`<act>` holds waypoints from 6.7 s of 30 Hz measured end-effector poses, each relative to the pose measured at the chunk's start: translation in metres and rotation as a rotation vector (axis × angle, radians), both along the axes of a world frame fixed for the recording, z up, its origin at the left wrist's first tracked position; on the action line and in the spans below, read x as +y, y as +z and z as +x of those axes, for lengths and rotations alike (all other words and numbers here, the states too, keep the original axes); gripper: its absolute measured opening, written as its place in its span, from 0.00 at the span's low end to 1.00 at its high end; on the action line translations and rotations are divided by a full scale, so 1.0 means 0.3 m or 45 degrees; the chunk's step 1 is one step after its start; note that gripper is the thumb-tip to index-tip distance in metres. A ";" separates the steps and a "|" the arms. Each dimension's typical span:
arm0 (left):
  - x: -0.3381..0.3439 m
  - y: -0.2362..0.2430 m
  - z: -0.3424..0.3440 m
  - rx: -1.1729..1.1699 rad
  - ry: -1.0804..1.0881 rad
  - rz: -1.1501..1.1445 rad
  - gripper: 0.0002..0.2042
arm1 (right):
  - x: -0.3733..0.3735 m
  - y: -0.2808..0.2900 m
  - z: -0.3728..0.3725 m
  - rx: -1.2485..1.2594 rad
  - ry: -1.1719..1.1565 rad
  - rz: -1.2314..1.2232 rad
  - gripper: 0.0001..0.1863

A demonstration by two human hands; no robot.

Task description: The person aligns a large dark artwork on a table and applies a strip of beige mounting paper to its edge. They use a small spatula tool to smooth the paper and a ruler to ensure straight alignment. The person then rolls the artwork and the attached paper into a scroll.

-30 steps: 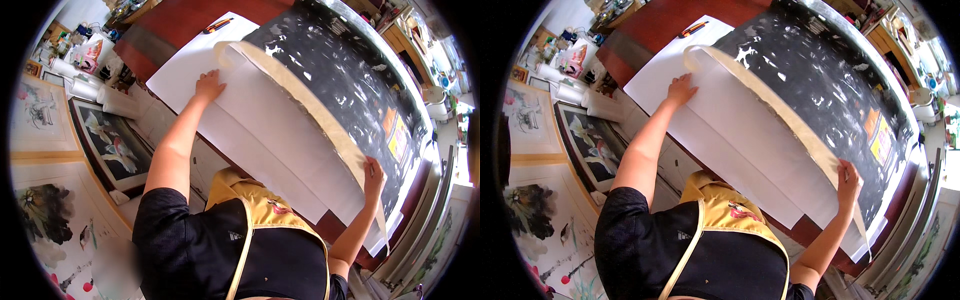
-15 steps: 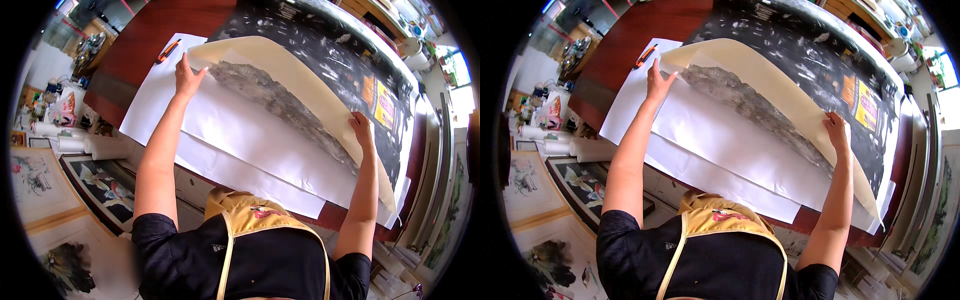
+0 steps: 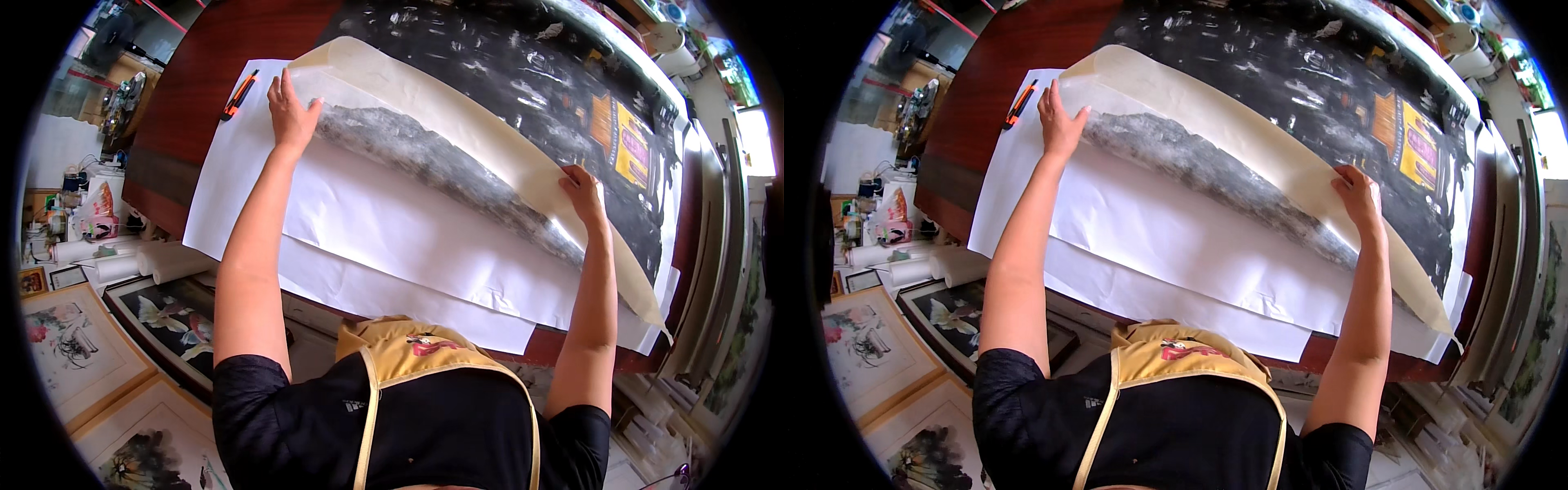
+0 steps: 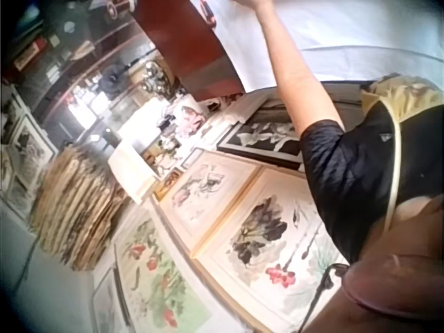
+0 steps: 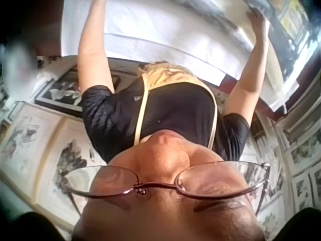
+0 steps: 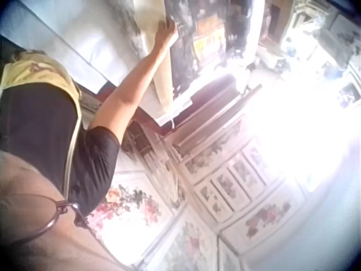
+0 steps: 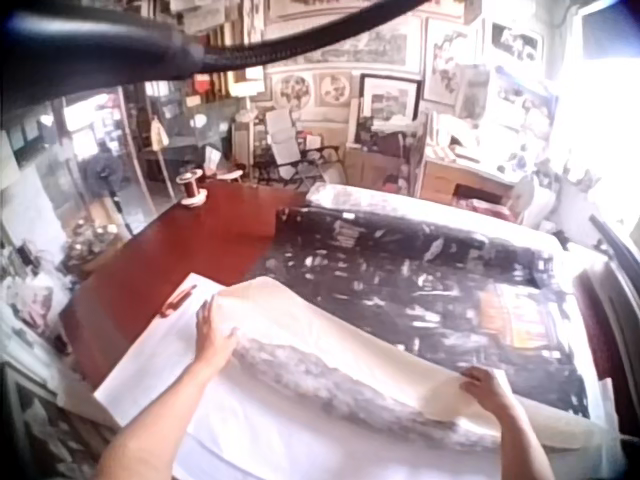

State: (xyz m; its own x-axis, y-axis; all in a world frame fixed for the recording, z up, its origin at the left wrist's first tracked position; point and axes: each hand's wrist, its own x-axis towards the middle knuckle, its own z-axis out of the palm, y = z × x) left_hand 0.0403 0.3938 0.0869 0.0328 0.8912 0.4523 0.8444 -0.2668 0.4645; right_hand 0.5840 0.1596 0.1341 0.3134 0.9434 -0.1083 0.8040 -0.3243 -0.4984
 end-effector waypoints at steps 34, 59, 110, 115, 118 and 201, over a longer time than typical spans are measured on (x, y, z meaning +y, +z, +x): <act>-0.763 0.096 0.137 -0.165 -0.609 -0.081 0.32 | -0.344 0.368 -0.299 0.318 0.384 -0.111 0.15; -0.725 -0.237 -0.427 -1.464 0.687 -0.096 0.27 | -0.587 0.058 -0.494 -0.045 1.034 -0.354 0.40; -0.752 -0.217 -0.431 -1.465 0.423 -0.239 0.33 | -0.694 -0.053 -0.603 -0.044 0.775 -0.321 0.40; -0.755 -0.208 -0.440 -1.444 0.513 -0.233 0.33 | -0.683 -0.045 -0.607 -0.037 0.782 -0.348 0.41; -0.755 -0.187 -0.436 -1.455 0.522 -0.248 0.33 | -0.684 -0.053 -0.605 -0.053 0.789 -0.357 0.41; -1.080 -0.161 0.262 0.501 -0.889 -0.171 0.24 | -1.010 -0.248 -0.261 -0.254 -0.120 0.053 0.40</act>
